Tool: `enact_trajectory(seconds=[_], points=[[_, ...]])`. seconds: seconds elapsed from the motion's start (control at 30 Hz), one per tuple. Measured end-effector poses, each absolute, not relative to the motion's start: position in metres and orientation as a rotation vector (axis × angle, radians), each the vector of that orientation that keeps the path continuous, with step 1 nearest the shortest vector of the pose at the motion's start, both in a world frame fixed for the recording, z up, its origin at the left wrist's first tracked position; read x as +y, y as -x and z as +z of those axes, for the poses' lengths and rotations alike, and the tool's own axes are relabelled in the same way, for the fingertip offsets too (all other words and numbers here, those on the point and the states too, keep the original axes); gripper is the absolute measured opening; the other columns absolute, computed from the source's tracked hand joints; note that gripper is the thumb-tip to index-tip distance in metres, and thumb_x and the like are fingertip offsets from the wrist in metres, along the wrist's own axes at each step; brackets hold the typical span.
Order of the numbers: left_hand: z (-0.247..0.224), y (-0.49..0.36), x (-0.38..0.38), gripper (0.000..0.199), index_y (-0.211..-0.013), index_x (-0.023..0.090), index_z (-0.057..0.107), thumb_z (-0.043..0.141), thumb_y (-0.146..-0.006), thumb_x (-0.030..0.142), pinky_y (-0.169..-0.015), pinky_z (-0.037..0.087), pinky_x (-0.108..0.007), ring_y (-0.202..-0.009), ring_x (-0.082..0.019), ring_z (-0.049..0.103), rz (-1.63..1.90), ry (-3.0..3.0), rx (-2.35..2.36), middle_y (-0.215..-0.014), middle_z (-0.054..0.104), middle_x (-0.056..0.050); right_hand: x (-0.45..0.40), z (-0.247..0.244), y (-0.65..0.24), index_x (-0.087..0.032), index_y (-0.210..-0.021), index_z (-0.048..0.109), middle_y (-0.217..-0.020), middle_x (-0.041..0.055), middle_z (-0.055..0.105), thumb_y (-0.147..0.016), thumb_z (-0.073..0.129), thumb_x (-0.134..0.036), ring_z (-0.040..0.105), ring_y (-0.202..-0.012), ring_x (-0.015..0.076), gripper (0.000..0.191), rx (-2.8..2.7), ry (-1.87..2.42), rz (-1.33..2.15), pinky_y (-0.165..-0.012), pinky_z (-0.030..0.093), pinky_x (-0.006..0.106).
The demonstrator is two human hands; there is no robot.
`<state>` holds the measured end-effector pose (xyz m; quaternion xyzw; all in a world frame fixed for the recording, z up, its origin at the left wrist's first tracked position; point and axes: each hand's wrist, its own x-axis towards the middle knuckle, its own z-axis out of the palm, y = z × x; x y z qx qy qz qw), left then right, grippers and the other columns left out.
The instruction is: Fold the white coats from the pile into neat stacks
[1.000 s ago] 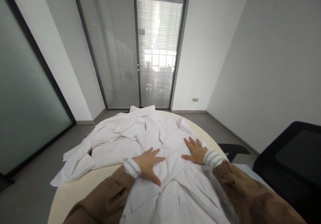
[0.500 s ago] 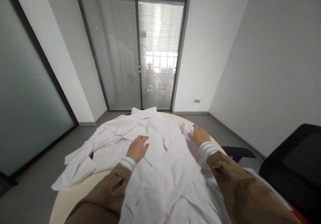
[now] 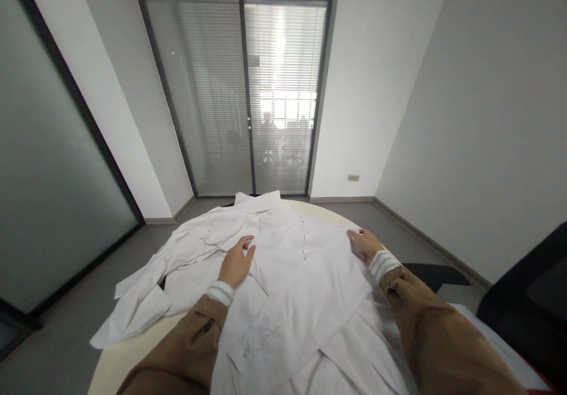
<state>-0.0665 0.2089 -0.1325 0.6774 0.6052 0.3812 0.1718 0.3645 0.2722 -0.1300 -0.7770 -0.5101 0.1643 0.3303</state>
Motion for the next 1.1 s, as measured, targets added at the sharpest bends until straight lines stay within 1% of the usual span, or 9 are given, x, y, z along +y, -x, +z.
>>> enact_trajectory(seconds=[0.17, 0.27, 0.37, 0.43, 0.53, 0.63, 0.77, 0.97, 1.1], points=[[-0.14, 0.066, 0.214, 0.032, -0.109, 0.019, 0.071, 0.045, -0.092, 0.021, -0.101, 0.047, -0.036, -0.107, -0.021, 0.065, 1.125, -2.021, 1.439, -0.112, 0.073, -0.007, 0.268, -0.132, -0.365, -0.011, -0.129, 0.06, -0.098, 0.0137, 0.074, -0.076, 0.075, -0.023, 0.069, -0.081, 0.0204, 0.057, -1.332, 1.948, 0.559, -0.075, 0.054, 0.028], [-0.144, 0.065, 0.215, 0.031, -0.103, 0.018, 0.072, 0.044, -0.091, 0.019, -0.101, 0.048, -0.037, -0.107, -0.021, 0.066, 1.135, -2.054, 1.453, -0.11, 0.073, -0.007, 0.267, -0.133, -0.371, -0.012, -0.139, 0.05, -0.112, 0.0161, 0.07, -0.082, 0.069, -0.033, 0.068, -0.088, 0.0202, 0.064, -1.322, 1.985, 0.523, -0.08, 0.052, 0.029], [-0.145, 0.065, 0.216, 0.032, -0.111, 0.017, 0.069, 0.043, -0.093, 0.02, -0.104, 0.046, -0.037, -0.112, -0.021, 0.063, 1.133, -2.097, 1.468, -0.116, 0.07, -0.008, 0.264, -0.132, -0.38, -0.01, -0.146, 0.042, -0.11, 0.0169, 0.07, -0.085, 0.063, -0.04, 0.068, -0.079, 0.019, 0.071, -1.388, 2.02, 0.665, -0.071, 0.053, 0.028], [-0.14, 0.063, 0.213, 0.031, -0.115, 0.016, 0.067, 0.046, -0.092, 0.02, -0.107, 0.044, -0.038, -0.118, -0.022, 0.06, 1.11, -2.132, 1.537, -0.124, 0.066, -0.01, 0.261, -0.129, -0.387, -0.004, -0.142, 0.045, -0.096, 0.0155, 0.073, -0.081, 0.066, -0.035, 0.067, -0.071, 0.0197, 0.072, -1.473, 2.062, 0.756, -0.065, 0.052, 0.029], [-0.123, 0.053, 0.201, 0.031, -0.116, 0.016, 0.066, 0.056, -0.088, 0.025, -0.109, 0.041, -0.042, -0.12, -0.027, 0.056, 1.121, -2.254, 1.719, -0.136, 0.055, -0.014, 0.255, -0.124, -0.396, -0.003, -0.127, 0.059, -0.09, 0.0142, 0.074, -0.078, 0.066, -0.026, 0.068, -0.072, 0.0204, 0.054, -1.58, 2.085, 0.774, -0.066, 0.052, 0.028], [-0.104, 0.035, 0.177, 0.027, -0.11, 0.02, 0.066, 0.057, -0.09, 0.035, -0.098, 0.046, -0.038, -0.108, -0.025, 0.061, 0.949, -2.39, 1.651, -0.12, 0.063, -0.01, 0.25, -0.124, -0.398, -0.01, -0.122, 0.063, -0.103, 0.0124, 0.074, -0.087, 0.057, -0.027, 0.069, -0.085, 0.0194, 0.039, -1.637, 2.028, 0.705, -0.077, 0.051, 0.026], [-0.098, 0.012, 0.149, 0.031, -0.099, 0.023, 0.063, 0.064, -0.083, 0.05, -0.072, 0.048, -0.033, -0.079, -0.023, 0.066, 0.311, -2.389, 1.442, -0.086, 0.069, -0.003, 0.243, -0.136, -0.398, -0.016, -0.13, 0.059, -0.116, 0.0116, 0.071, -0.094, 0.049, -0.033, 0.068, -0.102, 0.0213, 0.04, -1.762, 1.989, 0.516, -0.092, 0.048, 0.029], [-0.11, 0.012, 0.151, 0.029, -0.113, 0.022, 0.057, 0.058, -0.085, 0.03, -0.072, 0.044, -0.028, -0.083, -0.021, 0.064, 0.323, -2.335, 1.324, -0.084, 0.068, -0.002, 0.225, -0.144, -0.4, -0.015, -0.136, 0.051, -0.113, 0.0168, 0.072, -0.099, 0.043, -0.044, 0.068, -0.106, 0.0282, 0.048, -1.886, 2.23, 0.211, -0.091, 0.047, 0.037], [-0.106, 0.022, 0.156, 0.041, -0.121, 0.018, 0.055, 0.06, -0.082, 0.032, -0.076, 0.045, -0.029, -0.085, -0.022, 0.064, 0.276, -2.264, 1.321, -0.089, 0.067, -0.004, 0.214, -0.134, -0.395, -0.014, -0.146, 0.039, -0.116, 0.0208, 0.069, -0.101, 0.032, -0.043, 0.067, -0.106, 0.0315, 0.055, -1.959, 2.276, 0.045, -0.091, 0.047, 0.043]])
